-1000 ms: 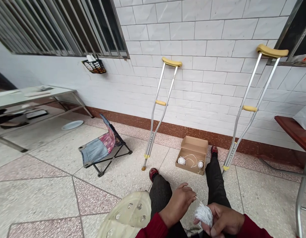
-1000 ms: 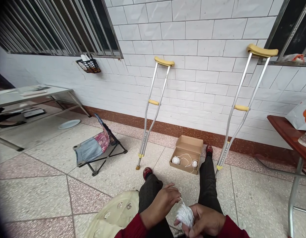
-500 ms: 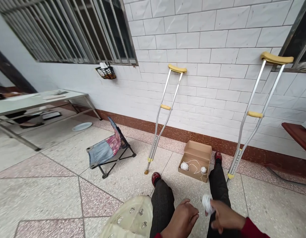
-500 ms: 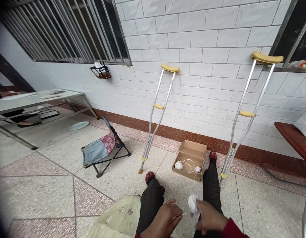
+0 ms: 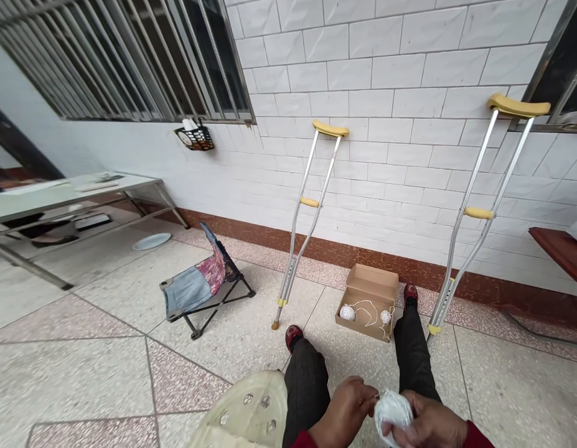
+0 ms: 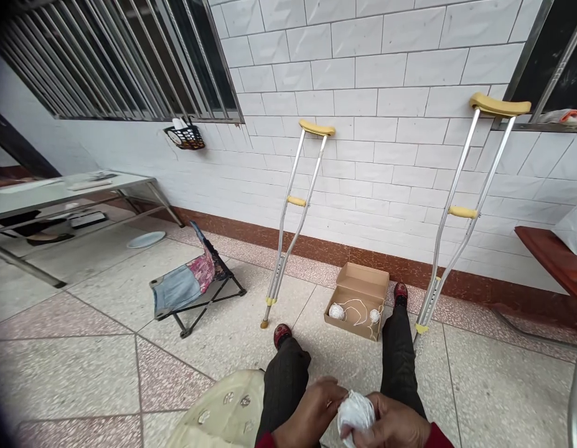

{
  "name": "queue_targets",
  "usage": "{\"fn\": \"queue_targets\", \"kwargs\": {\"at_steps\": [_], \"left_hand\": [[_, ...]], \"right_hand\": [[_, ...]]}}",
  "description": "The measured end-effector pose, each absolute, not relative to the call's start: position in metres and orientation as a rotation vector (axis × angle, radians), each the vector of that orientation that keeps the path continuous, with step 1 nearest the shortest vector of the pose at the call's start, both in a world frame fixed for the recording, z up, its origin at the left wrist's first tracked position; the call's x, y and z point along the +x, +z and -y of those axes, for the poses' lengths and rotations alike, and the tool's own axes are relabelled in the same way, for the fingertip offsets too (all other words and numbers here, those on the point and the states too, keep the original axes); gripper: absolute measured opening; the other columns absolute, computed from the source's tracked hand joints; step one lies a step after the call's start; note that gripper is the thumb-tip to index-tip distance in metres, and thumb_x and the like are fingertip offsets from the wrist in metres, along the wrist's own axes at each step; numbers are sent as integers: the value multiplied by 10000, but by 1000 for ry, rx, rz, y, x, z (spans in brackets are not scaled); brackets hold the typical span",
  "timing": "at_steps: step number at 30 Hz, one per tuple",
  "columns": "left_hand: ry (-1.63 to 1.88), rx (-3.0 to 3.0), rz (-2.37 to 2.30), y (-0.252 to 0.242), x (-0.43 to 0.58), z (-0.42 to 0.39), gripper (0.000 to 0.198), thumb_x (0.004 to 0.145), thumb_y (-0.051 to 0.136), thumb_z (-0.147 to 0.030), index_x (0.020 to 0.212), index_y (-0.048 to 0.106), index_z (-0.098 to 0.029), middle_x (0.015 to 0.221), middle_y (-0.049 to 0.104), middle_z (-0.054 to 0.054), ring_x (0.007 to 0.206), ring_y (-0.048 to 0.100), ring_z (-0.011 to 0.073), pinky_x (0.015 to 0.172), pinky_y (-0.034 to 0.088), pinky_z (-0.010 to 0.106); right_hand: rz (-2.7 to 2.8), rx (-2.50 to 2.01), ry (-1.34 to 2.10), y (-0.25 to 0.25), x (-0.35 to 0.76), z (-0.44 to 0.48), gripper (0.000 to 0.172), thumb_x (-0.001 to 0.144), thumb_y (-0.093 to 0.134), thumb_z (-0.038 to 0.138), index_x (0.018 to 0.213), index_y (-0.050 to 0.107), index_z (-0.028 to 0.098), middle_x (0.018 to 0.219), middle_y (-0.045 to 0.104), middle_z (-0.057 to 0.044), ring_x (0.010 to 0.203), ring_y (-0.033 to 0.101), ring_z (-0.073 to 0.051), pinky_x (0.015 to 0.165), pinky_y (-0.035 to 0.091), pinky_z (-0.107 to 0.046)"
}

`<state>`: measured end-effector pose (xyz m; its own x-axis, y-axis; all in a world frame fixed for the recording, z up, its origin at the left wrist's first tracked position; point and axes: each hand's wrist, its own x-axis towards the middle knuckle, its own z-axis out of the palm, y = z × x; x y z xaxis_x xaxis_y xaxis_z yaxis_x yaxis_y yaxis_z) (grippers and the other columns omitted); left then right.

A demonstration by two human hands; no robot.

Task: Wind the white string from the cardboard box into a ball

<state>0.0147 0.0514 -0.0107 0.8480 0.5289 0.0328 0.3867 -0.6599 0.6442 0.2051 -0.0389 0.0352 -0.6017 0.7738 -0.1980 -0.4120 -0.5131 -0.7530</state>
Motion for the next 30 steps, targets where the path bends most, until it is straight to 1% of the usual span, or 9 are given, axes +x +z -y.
{"fn": "queue_targets", "kwargs": {"at_steps": [3, 7, 11, 14, 18, 21, 24, 27, 30], "left_hand": [[250, 2254, -736, -25, 15, -45, 458, 988, 402, -329, 628, 630, -162, 711, 672, 19, 726, 614, 149, 737, 421, 238], [202, 2287, -761, -33, 13, -35, 366, 945, 466, -227, 606, 594, -171, 675, 667, -2, 751, 617, 149, 770, 418, 234], [150, 2480, -681, -24, 12, -32, 256, 880, 538, -156, 626, 557, -178, 617, 638, -19, 653, 592, 136, 872, 411, 271], [197, 2644, -601, -10, 15, -38, 211, 890, 520, -167, 693, 594, -188, 677, 650, -10, 689, 602, 147, 977, 366, 336], [226, 2769, -516, 6, 17, -56, 188, 887, 552, -194, 713, 621, -201, 692, 646, -19, 724, 604, 156, 1072, 272, 401], [214, 2760, -497, 10, 14, -69, 191, 905, 544, -190, 727, 615, -198, 691, 647, -23, 709, 603, 144, 1040, 306, 373], [202, 2680, -542, 10, 11, -75, 208, 916, 532, -174, 718, 594, -190, 703, 655, -31, 715, 608, 132, 975, 347, 328], [232, 2603, -578, 12, 12, -73, 262, 928, 519, -185, 669, 562, -179, 671, 641, -44, 700, 598, 121, 961, 348, 306], [299, 2561, -594, 12, 14, -69, 278, 943, 492, -214, 679, 569, -179, 679, 640, -36, 698, 590, 123, 981, 340, 308]], "right_hand": [[859, -645, 2042, 43, 208, 26, 498, 664, 801, 380, 1064, 657, 122, 638, 552, 39, 319, 399, -22, 357, 329, -176], [897, -925, 1730, 44, 224, 2, 499, 734, 751, 408, 1143, 619, 154, 764, 605, 14, 345, 439, -28, 392, 441, -213], [869, -1191, 1578, 12, 224, -9, 632, 680, 739, 558, 1166, 599, 178, 872, 641, -15, 381, 456, -33, 425, 473, -238], [913, -1268, 1631, -23, 206, -1, 695, 614, 744, 617, 1130, 620, 168, 825, 654, -19, 381, 484, -48, 419, 442, -220], [1037, -1187, 1891, -44, 186, 21, 586, 575, 801, 502, 1019, 681, 139, 625, 617, 12, 380, 472, -52, 412, 340, -163], [973, -1080, 2059, -32, 189, 34, 482, 584, 809, 397, 966, 706, 121, 658, 626, -10, 431, 488, -46, 436, 309, -151], [962, -994, 2129, -14, 200, 40, 431, 599, 815, 331, 953, 714, 107, 682, 605, -13, 507, 491, -49, 471, 310, -151], [1048, -913, 2159, -3, 203, 43, 372, 626, 816, 316, 915, 711, 108, 658, 559, 14, 532, 446, -42, 494, 308, -152], [1098, -828, 2189, 0, 196, 43, 342, 624, 827, 347, 832, 697, 108, 615, 520, 35, 514, 411, -37, 493, 297, -157]]}}
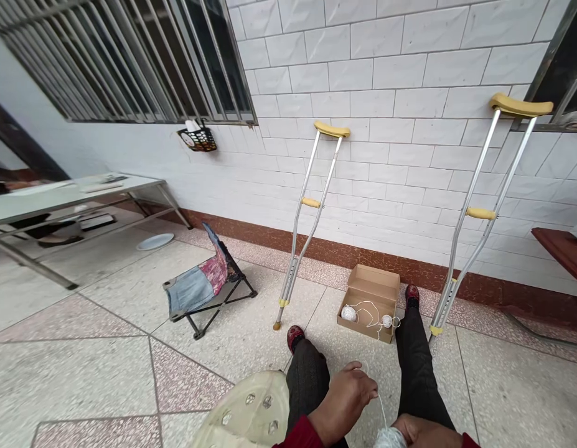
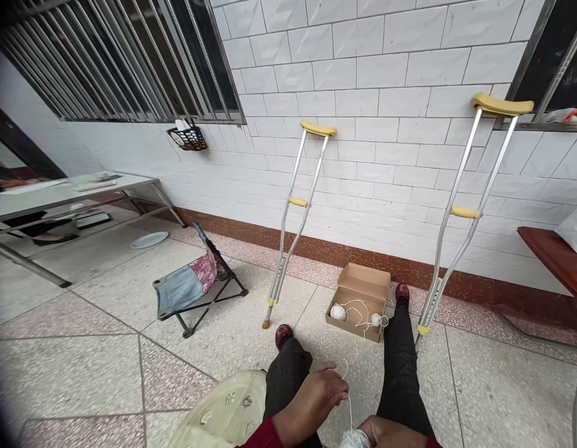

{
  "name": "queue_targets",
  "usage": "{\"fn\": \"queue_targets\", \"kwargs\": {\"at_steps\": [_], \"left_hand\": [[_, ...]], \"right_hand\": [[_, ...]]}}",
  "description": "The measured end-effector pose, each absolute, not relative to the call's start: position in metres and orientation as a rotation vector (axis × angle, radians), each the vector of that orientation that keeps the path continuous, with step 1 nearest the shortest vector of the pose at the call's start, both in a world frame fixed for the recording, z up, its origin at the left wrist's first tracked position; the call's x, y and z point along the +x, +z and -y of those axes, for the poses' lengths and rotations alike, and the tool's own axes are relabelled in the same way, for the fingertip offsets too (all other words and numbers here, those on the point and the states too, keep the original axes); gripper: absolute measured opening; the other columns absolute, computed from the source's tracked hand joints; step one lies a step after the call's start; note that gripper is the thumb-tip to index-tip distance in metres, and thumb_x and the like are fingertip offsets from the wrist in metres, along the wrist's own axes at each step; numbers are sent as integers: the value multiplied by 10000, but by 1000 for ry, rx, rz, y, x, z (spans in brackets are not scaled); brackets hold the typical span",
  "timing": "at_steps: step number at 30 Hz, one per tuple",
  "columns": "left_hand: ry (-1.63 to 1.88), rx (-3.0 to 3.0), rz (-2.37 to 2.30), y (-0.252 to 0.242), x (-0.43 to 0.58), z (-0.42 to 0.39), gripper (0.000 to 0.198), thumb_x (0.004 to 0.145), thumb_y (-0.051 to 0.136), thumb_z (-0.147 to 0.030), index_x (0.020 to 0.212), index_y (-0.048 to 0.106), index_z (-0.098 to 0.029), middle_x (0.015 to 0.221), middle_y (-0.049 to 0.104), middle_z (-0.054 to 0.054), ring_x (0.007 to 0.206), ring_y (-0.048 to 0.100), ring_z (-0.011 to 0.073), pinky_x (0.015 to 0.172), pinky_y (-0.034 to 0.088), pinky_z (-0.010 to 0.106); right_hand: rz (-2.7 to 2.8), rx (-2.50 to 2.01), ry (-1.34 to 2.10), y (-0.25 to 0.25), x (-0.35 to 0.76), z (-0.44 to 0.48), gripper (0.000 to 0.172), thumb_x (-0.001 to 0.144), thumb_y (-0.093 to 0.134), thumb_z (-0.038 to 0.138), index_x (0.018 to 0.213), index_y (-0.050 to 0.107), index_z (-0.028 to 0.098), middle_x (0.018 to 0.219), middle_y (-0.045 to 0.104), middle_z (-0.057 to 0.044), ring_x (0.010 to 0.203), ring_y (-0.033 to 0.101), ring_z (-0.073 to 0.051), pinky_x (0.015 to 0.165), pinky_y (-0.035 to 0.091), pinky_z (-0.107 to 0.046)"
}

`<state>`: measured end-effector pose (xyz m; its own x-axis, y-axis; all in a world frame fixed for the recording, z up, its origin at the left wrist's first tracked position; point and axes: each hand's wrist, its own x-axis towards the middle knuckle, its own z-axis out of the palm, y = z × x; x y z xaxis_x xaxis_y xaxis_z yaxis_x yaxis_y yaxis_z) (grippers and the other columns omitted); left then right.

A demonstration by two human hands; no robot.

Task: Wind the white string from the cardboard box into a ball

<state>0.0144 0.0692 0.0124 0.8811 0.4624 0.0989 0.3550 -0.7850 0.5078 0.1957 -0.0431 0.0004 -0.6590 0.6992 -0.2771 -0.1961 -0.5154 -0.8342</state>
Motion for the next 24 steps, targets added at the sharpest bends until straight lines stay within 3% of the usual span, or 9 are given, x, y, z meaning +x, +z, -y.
{"fn": "queue_targets", "kwargs": {"at_steps": [4, 8, 13, 17, 20, 24], "left_hand": [[343, 2476, -657, 4, 15, -71, 307, 952, 474, -233, 671, 581, -174, 660, 635, -26, 682, 583, 126, 960, 349, 300], [317, 2295, -773, -17, 11, -66, 387, 956, 449, -245, 599, 574, -163, 630, 629, -10, 687, 588, 138, 758, 400, 235], [276, 2105, -770, -33, 11, -39, 384, 958, 420, -252, 618, 575, -162, 650, 639, -11, 676, 605, 126, 662, 395, 198], [164, 2326, -790, -33, 14, -29, 281, 907, 499, -229, 641, 576, -180, 655, 650, 3, 704, 610, 157, 712, 411, 230], [120, 2595, -732, -28, 14, -37, 203, 851, 552, -176, 651, 589, -178, 641, 655, 19, 676, 607, 170, 852, 413, 301], [198, 2770, -528, -16, 8, -57, 185, 880, 529, -155, 735, 637, -194, 682, 662, 7, 692, 607, 159, 1012, 330, 377]], "right_hand": [[1083, -792, 2125, 15, 186, 38, 379, 616, 842, 359, 841, 693, 94, 590, 512, 36, 482, 406, -29, 462, 277, -152], [924, -819, 2035, 40, 199, 29, 361, 744, 745, 386, 961, 681, 106, 587, 490, 54, 336, 338, -3, 355, 259, -147], [804, -886, 1710, 38, 224, 0, 406, 769, 715, 424, 1084, 642, 178, 695, 527, 55, 319, 346, -6, 368, 418, -201], [865, -1207, 1536, -10, 221, -19, 615, 670, 733, 576, 1120, 628, 169, 742, 597, 18, 329, 426, -27, 368, 415, -204], [980, -1357, 1530, -51, 206, -12, 682, 620, 709, 631, 1089, 645, 141, 787, 642, -26, 334, 472, -46, 337, 340, -178], [1119, -1325, 1852, -66, 188, 19, 438, 585, 761, 366, 942, 707, 118, 684, 646, -16, 393, 500, -60, 382, 305, -154]]}}
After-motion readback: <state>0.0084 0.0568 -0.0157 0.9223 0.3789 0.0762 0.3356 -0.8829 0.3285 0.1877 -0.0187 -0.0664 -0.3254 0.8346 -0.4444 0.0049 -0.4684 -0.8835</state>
